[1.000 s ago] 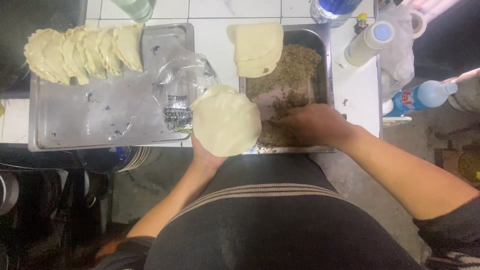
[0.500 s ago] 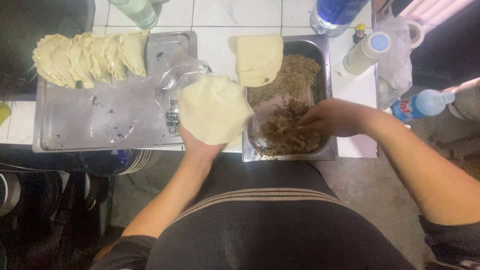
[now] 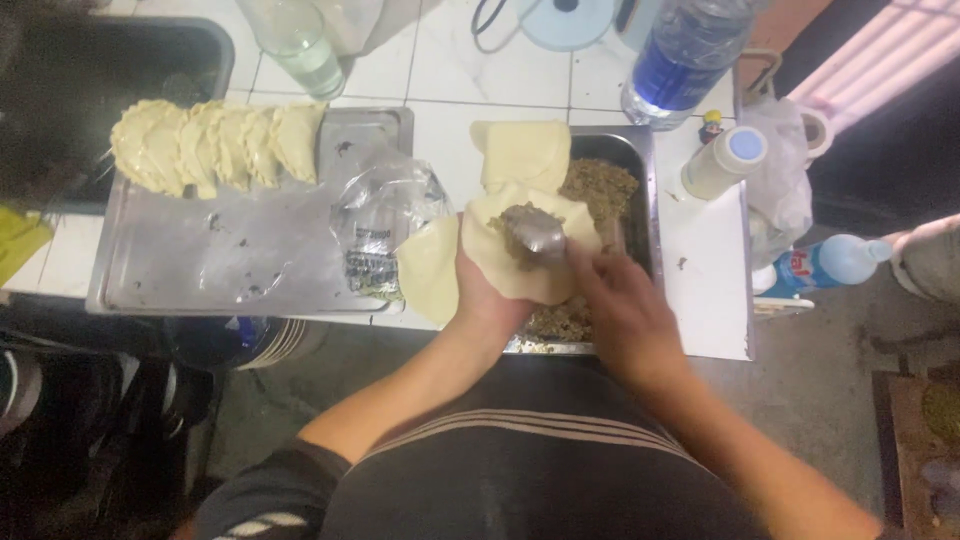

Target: Preparing and filling empanada dough with meat mixture.

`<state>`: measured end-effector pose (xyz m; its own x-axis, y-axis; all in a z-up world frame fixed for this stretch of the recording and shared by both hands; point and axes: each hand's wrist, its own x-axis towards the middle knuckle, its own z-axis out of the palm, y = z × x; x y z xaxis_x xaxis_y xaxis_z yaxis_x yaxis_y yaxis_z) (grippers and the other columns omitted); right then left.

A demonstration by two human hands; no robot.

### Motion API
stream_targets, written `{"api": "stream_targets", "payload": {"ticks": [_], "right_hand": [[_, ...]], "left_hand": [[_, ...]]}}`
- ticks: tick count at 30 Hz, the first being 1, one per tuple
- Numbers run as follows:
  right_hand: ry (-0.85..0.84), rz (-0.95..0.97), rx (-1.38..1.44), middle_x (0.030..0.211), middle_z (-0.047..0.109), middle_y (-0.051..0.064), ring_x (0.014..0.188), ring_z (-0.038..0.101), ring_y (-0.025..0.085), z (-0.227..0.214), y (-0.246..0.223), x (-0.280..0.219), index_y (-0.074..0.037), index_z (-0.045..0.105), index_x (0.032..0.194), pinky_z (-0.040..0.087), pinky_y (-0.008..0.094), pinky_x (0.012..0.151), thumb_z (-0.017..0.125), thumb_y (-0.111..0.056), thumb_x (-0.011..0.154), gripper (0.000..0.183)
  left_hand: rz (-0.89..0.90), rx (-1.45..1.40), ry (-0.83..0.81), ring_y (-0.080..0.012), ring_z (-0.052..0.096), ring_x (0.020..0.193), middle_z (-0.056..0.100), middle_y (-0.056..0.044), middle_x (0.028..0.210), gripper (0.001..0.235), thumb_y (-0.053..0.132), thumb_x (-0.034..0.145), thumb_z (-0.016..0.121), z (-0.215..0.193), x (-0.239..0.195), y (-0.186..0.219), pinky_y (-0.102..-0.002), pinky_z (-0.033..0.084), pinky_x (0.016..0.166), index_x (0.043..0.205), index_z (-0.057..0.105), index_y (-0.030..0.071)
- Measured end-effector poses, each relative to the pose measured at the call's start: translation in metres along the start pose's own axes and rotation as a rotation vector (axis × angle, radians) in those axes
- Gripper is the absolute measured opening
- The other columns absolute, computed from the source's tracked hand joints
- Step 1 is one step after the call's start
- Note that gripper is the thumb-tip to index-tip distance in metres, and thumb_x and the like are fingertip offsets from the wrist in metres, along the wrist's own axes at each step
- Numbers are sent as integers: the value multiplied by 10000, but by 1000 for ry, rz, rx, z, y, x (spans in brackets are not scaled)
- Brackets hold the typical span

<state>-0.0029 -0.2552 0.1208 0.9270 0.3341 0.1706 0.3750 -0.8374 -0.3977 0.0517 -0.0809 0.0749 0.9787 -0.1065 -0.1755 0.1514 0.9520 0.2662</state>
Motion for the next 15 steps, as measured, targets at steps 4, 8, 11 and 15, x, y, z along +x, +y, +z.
{"api": "stream_targets", "payload": {"ticks": [4,8,11,15], "right_hand": [[127,-92,35,1055,620,118,913,666,275,10,-7,-19,-178,573,1464,567,409,731,576,64,868,643],[50,-19,89,1022,624,123,867,659,271,1,15,-18,-143,554,1500,575,394,708,539,93,888,656],[-33,115,64,1053,629,169,823,677,320,-29,17,-4,-141,596,1429,594,387,696,527,56,908,562],[24,18,-174,997,659,127,789,685,360,-25,52,3,-167,633,1330,560,446,679,551,-59,954,399]], "left_hand": [[-15,-67,30,-270,602,1115,614,-93,1194,423,436,1098,400,-10,4,-4,-447,492,1005,1298,564,101],[-34,-59,108,-253,609,1135,623,-84,1204,414,406,1101,387,0,-3,1,-439,503,1037,1297,567,89],[-43,-41,128,-246,620,1155,632,-83,1221,420,388,1080,374,-4,-11,12,-438,512,1052,1301,559,81],[105,136,-60,-274,622,1180,637,-115,1264,370,323,1148,415,-47,-23,24,-467,505,1064,1335,564,41]]}}
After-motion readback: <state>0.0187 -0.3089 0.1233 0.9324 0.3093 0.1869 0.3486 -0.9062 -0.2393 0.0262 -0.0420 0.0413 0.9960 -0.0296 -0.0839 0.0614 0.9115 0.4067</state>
